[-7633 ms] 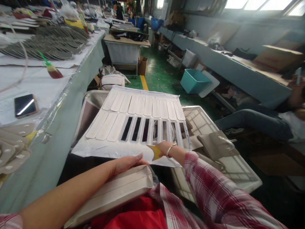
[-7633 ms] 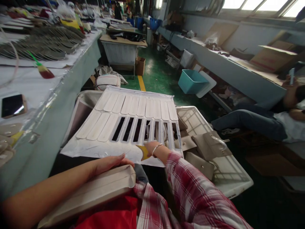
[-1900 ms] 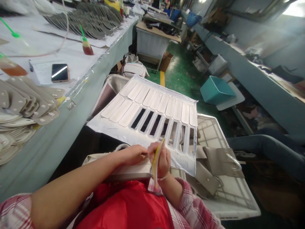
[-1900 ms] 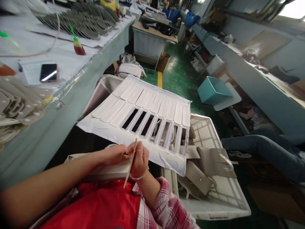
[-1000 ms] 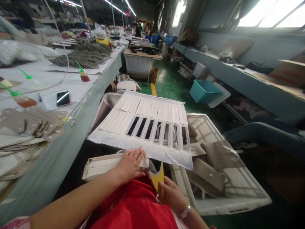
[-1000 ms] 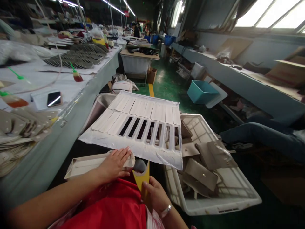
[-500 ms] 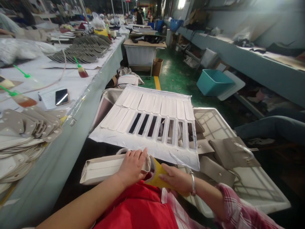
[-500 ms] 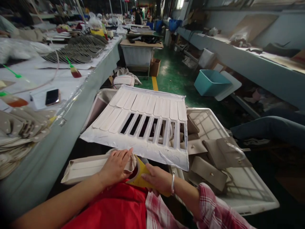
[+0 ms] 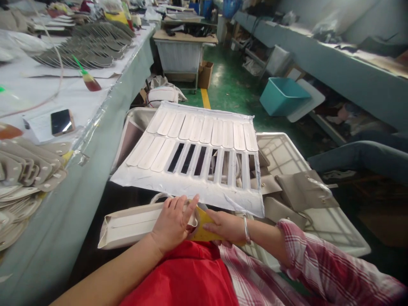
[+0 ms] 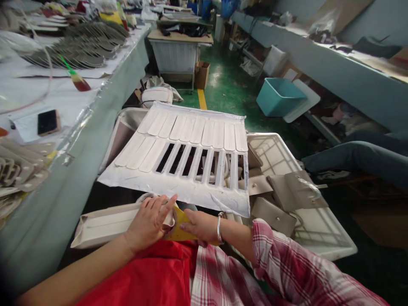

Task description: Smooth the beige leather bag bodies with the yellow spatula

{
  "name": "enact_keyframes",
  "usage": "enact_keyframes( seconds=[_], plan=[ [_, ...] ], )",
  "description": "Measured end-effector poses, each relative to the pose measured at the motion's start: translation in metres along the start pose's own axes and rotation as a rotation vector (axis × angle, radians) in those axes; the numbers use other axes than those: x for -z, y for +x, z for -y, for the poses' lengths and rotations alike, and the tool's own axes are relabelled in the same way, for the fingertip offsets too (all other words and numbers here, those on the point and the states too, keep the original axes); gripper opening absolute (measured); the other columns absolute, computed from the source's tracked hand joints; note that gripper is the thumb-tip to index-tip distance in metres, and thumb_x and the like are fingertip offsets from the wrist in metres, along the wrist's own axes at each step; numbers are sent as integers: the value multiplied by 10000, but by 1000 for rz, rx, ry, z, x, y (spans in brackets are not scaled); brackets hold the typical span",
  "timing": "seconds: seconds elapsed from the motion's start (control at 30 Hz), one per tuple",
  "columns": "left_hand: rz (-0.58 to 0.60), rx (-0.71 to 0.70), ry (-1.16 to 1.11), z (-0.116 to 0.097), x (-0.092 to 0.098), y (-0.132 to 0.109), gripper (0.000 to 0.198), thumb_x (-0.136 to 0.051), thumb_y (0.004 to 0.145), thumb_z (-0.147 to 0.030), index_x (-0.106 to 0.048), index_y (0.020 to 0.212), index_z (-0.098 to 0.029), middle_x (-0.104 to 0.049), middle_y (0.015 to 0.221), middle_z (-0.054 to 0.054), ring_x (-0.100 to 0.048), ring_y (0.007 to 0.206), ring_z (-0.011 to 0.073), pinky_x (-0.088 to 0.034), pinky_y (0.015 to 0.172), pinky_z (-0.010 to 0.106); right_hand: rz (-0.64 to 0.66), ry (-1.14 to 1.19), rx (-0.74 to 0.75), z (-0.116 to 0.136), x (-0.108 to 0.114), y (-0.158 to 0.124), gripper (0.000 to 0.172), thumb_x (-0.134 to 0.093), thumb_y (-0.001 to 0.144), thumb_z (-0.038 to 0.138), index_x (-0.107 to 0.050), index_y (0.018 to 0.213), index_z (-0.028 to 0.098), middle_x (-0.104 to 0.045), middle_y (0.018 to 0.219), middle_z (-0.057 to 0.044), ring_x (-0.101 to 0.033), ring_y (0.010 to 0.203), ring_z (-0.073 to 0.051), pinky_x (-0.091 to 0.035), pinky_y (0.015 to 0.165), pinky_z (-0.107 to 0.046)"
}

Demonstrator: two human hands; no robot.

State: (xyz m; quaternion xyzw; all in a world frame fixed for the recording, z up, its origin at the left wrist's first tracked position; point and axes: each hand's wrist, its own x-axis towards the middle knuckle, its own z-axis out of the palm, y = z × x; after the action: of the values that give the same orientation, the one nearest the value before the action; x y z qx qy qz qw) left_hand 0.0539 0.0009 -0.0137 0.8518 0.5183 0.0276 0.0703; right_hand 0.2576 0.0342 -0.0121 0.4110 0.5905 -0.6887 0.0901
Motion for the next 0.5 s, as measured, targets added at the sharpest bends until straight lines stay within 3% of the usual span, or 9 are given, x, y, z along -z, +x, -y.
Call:
enact_keyframes(
  seconds=[0.2, 0.5],
  plan=[
    [33, -46, 62, 4, 2, -4, 901, -611, 697, -259, -83, 1426, -220, -413, 1243, 160, -407, 1095, 299, -281, 936, 444, 30, 118, 22, -4, -7, 5, 230, -399, 876, 390, -377, 1003, 200, -517, 536, 51, -432, 305, -81, -329, 281, -164],
    [34, -90, 159, 9, -3, -7, 760, -493, 813, -243, -43, 1425, -239, -405, 1278, 194, -434, 1086, 310, -295, 910, 453, 19, 201, -18, 1, -15, 5, 255, -412, 867, 430, -398, 955, 191, -527, 526, 42, -424, 301, -82, -333, 276, -171]
  ],
)
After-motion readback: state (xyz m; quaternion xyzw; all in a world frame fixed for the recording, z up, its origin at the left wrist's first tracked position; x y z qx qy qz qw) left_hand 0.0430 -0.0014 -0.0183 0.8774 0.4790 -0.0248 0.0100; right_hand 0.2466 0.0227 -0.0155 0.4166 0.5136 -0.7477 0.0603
